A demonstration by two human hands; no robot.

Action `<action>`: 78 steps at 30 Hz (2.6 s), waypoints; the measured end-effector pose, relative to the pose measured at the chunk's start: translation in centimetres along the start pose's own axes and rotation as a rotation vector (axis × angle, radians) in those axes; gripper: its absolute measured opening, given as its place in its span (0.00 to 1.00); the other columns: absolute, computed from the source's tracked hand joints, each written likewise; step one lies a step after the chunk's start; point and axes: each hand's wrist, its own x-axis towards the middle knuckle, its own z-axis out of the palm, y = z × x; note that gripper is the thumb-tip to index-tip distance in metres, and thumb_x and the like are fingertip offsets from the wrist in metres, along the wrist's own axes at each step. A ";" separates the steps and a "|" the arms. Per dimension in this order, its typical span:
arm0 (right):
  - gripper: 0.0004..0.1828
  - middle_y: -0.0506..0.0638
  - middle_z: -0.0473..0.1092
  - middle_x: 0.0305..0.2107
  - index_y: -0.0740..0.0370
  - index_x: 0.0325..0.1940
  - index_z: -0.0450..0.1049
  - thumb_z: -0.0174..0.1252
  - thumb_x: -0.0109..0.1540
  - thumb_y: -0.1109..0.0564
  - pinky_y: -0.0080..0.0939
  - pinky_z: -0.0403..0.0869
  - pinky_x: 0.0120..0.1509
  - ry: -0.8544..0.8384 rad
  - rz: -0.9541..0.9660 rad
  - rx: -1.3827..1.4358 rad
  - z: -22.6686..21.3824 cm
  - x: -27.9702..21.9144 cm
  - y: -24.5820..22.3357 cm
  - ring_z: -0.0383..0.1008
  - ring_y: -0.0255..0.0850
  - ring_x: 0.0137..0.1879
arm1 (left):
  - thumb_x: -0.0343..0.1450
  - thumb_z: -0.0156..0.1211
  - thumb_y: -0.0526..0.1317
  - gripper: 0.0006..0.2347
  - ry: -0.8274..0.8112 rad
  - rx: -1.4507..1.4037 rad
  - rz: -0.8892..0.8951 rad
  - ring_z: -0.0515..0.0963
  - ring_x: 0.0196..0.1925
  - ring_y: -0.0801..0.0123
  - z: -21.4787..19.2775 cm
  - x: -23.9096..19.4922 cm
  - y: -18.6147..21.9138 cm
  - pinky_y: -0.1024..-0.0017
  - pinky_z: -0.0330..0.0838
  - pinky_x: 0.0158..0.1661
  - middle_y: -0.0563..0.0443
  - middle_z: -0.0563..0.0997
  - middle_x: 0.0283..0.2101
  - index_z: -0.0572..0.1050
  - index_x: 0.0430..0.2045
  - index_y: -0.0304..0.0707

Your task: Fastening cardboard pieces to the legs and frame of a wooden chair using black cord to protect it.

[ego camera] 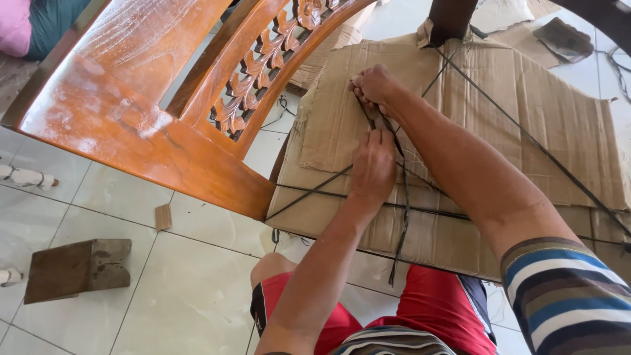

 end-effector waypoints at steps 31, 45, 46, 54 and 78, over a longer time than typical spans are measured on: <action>0.12 0.49 0.74 0.31 0.52 0.48 0.72 0.64 0.61 0.54 0.49 0.77 0.40 0.343 -1.036 -1.050 -5.0 -15.1 9.2 0.76 0.52 0.43 | 0.71 0.59 0.33 0.08 -0.510 -1.052 -0.853 0.86 0.23 0.63 -5.4 4.5 -1.8 0.75 0.82 0.25 0.34 0.82 0.26 0.79 0.34 0.19; 0.09 0.42 0.65 0.23 0.48 0.29 0.72 0.59 0.63 0.58 0.43 0.72 0.33 0.266 -1.001 -1.260 -8.3 -19.7 10.1 0.70 0.46 0.37 | 0.68 0.60 0.39 0.10 -0.558 -0.946 -0.735 0.78 0.13 0.73 -5.5 3.6 -1.6 0.78 0.72 0.14 0.41 0.83 0.23 0.82 0.33 0.27; 0.09 0.44 0.65 0.22 0.49 0.28 0.72 0.59 0.63 0.58 0.45 0.73 0.32 0.260 -0.994 -1.255 -8.4 -20.6 9.6 0.70 0.47 0.36 | 0.68 0.61 0.40 0.10 -0.559 -0.900 -0.700 0.78 0.12 0.74 -4.9 3.4 -1.8 0.76 0.72 0.13 0.43 0.84 0.22 0.83 0.33 0.30; 0.13 0.44 0.64 0.20 0.50 0.24 0.70 0.59 0.64 0.57 0.46 0.74 0.41 0.234 -0.982 -1.175 -9.4 -22.9 8.7 0.72 0.48 0.36 | 0.68 0.60 0.45 0.10 -0.518 -0.617 -0.529 0.85 0.33 0.58 -3.8 1.4 -1.7 0.63 0.79 0.37 0.49 0.86 0.29 0.85 0.35 0.46; 0.12 0.47 0.74 0.29 0.63 0.49 0.75 0.52 0.73 0.53 0.38 0.71 0.34 0.097 -0.391 -0.038 -6.5 -15.8 -8.2 0.71 0.36 0.31 | 0.77 0.50 0.50 0.18 -0.552 -0.432 -0.844 0.83 0.34 0.53 -6.7 3.3 1.9 0.56 0.73 0.33 0.44 0.84 0.30 0.80 0.28 0.35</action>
